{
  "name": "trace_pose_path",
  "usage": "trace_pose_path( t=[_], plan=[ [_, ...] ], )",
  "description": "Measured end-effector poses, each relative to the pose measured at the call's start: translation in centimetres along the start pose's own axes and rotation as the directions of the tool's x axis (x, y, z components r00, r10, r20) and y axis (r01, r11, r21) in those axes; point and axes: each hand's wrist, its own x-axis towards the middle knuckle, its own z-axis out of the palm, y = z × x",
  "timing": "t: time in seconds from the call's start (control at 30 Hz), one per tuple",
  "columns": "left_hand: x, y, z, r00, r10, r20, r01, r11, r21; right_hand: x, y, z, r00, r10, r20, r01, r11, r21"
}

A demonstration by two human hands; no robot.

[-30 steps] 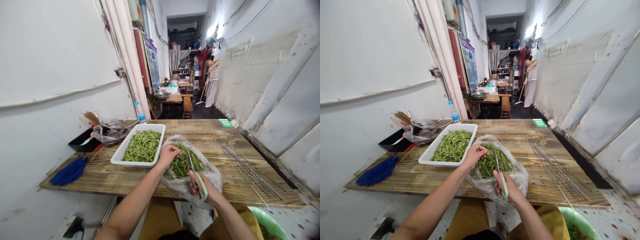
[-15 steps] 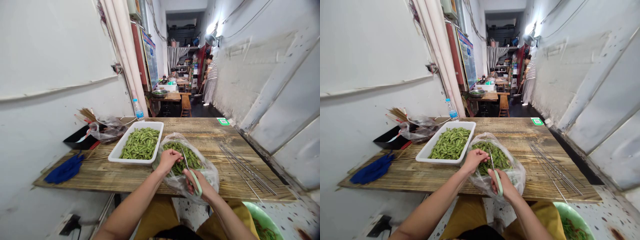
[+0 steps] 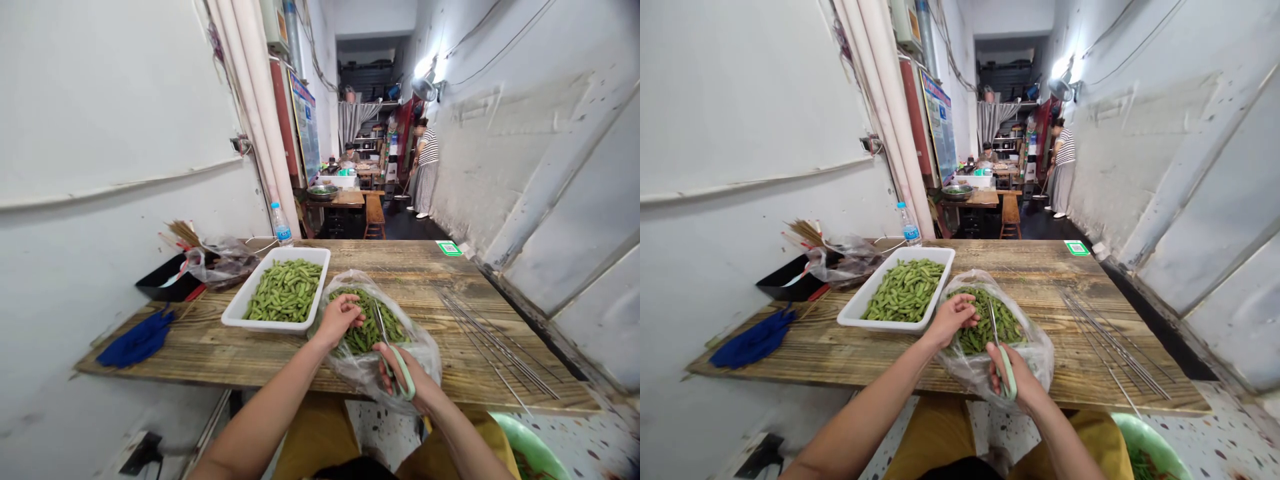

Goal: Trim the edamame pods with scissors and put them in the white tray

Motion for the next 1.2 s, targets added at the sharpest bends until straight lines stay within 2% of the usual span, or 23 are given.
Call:
trace_pose_path(
  t=[0.17, 0.47, 0.67, 0.73, 0.87, 0.97, 1.07, 1.2],
  plan=[
    [0.3, -0.3, 0.0, 0.998, -0.008, -0.06, 0.011, 0.999, 0.048, -0.2, 0.1, -0.4, 1.0, -0.028, -0.006, 0.028, 0.999, -0.037],
    [-0.3, -0.3, -0.1, 1.0, -0.007, 0.018, 0.006, 0.998, 0.059, -0.3, 0.1, -0.7, 0.999, -0.048, 0.027, 0.05, 0.995, -0.082],
    [-0.2, 0.0, -0.1, 0.992, 0.121, 0.04, -0.127, 0.96, 0.248, -0.2, 0.4, -1.0, 0.998, -0.039, 0.049, 0.046, 0.989, -0.14],
    [-0.3, 0.2, -0.1, 0.99, 0.124, 0.061, -0.136, 0.952, 0.275, -0.2, 0.4, -1.3, 0.998, -0.043, 0.045, 0.051, 0.98, -0.193],
    [-0.6, 0.4, 0.2, 0.994, 0.088, 0.07, -0.109, 0.906, 0.409, -0.2, -0.2, -1.9, 0.99, -0.133, 0.034, 0.137, 0.922, -0.363],
    [-0.9, 0.5, 0.4, 0.993, 0.072, 0.092, -0.108, 0.868, 0.485, -0.3, -0.7, -2.3, 0.975, -0.209, 0.076, 0.218, 0.844, -0.49],
    [-1.1, 0.4, 0.6, 0.994, 0.045, 0.105, -0.09, 0.868, 0.488, -0.4, -1.0, -2.7, 0.958, -0.258, 0.129, 0.284, 0.773, -0.567],
    [-1.4, 0.4, 0.5, 0.99, 0.01, 0.14, -0.078, 0.869, 0.489, -0.4, -1.0, -3.0, 0.954, -0.257, 0.154, 0.297, 0.75, -0.591]
  ],
)
